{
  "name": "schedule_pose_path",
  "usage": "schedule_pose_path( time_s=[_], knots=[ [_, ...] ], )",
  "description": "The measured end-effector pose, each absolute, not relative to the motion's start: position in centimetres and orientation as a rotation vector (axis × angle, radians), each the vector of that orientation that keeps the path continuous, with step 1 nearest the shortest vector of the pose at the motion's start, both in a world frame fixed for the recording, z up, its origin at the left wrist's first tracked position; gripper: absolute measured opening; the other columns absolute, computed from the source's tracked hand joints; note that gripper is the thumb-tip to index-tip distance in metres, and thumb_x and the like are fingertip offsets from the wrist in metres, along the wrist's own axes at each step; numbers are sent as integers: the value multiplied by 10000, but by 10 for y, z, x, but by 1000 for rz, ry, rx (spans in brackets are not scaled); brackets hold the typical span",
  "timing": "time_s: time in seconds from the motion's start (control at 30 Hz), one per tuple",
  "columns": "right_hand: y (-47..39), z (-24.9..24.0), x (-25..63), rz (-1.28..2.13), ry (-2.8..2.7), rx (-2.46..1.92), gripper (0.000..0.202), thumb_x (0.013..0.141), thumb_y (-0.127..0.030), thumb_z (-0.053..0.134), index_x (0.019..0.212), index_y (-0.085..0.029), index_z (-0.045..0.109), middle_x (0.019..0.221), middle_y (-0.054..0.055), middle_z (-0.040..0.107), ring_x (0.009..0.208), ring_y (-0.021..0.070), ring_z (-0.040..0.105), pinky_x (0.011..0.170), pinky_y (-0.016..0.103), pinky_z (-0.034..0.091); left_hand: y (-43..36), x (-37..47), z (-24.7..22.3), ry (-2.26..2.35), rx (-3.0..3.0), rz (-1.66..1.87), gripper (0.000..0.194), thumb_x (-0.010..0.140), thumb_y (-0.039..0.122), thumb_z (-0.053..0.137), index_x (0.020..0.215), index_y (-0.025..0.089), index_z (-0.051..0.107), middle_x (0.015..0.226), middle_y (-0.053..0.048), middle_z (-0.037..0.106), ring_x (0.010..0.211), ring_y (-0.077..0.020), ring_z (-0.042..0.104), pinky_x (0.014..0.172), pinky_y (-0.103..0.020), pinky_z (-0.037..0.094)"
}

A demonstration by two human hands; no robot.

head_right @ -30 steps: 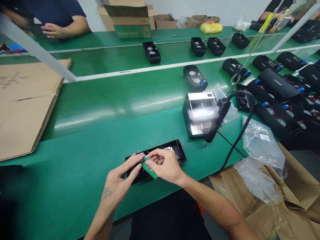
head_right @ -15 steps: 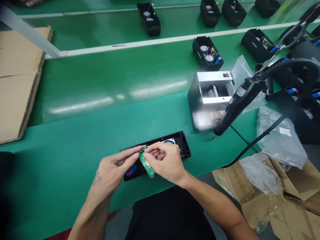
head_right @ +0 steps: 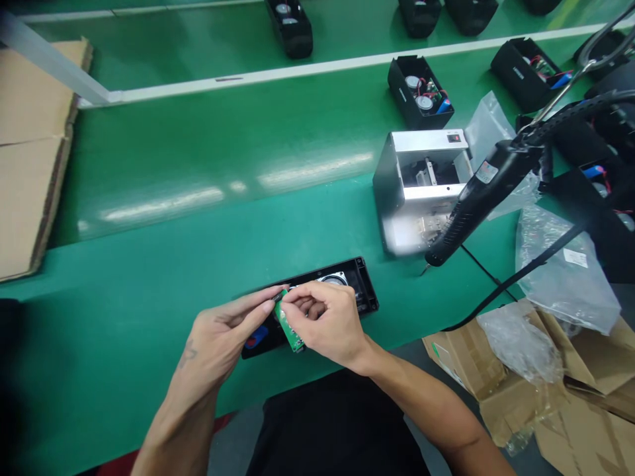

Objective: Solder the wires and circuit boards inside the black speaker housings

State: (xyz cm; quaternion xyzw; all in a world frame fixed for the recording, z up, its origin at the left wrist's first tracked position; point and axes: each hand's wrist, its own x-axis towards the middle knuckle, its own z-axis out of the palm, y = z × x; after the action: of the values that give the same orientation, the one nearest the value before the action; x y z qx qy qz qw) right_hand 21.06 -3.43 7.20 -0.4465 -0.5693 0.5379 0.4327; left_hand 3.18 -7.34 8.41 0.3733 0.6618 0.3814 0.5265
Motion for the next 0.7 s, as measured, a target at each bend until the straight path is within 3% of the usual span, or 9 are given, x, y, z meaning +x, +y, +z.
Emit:
schedule_pose_path(
  time_s=[0.27,0.37,0.43,0.53,0.63,0.7],
  knots=[
    [-40,71,209,1194,-1497,-1052,56,924,-182,730,925,-196,784,772,17,783,590,130,729,524,210,585,-72,39,84,1542,923,982,502,780,554,878,1161,231,829,1111,-88,844,980,-244,812,862,-295,672],
    [-43,76,228,774,-1627,-1002,227,955,-174,712,1174,-234,731,1044,73,813,865,208,789,776,347,676,-63,34,83,1576,1010,927,568,778,625,859,1180,227,812,945,-63,834,846,-213,787,758,-253,645],
    [-40,76,253,366,-1554,-1058,367,952,-182,696,1309,-252,652,1227,118,745,1101,275,742,940,475,648,-49,28,83,1575,1083,863,638,766,692,833,1197,223,807,877,-54,812,789,-216,765,698,-254,628],
    [-21,69,303,-79,-1239,-1317,516,973,-259,679,1466,-236,527,1398,183,599,1284,327,631,995,543,593,-22,24,87,1475,1191,720,720,730,775,797,1205,234,810,930,-70,818,860,-271,775,712,-293,634],
    [8,58,344,27,-1220,-1513,618,1018,-374,638,1577,-211,431,1490,212,577,1341,332,608,1035,539,576,3,28,97,1352,1318,582,670,739,804,754,1143,274,824,1106,-67,827,1032,-312,772,847,-315,635],
    [26,50,359,182,-1289,-1572,594,1017,-428,629,1541,-184,493,1444,210,639,1292,325,650,1051,528,575,12,33,102,1310,1382,557,644,767,815,709,1118,287,818,1138,-51,821,1060,-310,761,894,-325,623]
  ],
)
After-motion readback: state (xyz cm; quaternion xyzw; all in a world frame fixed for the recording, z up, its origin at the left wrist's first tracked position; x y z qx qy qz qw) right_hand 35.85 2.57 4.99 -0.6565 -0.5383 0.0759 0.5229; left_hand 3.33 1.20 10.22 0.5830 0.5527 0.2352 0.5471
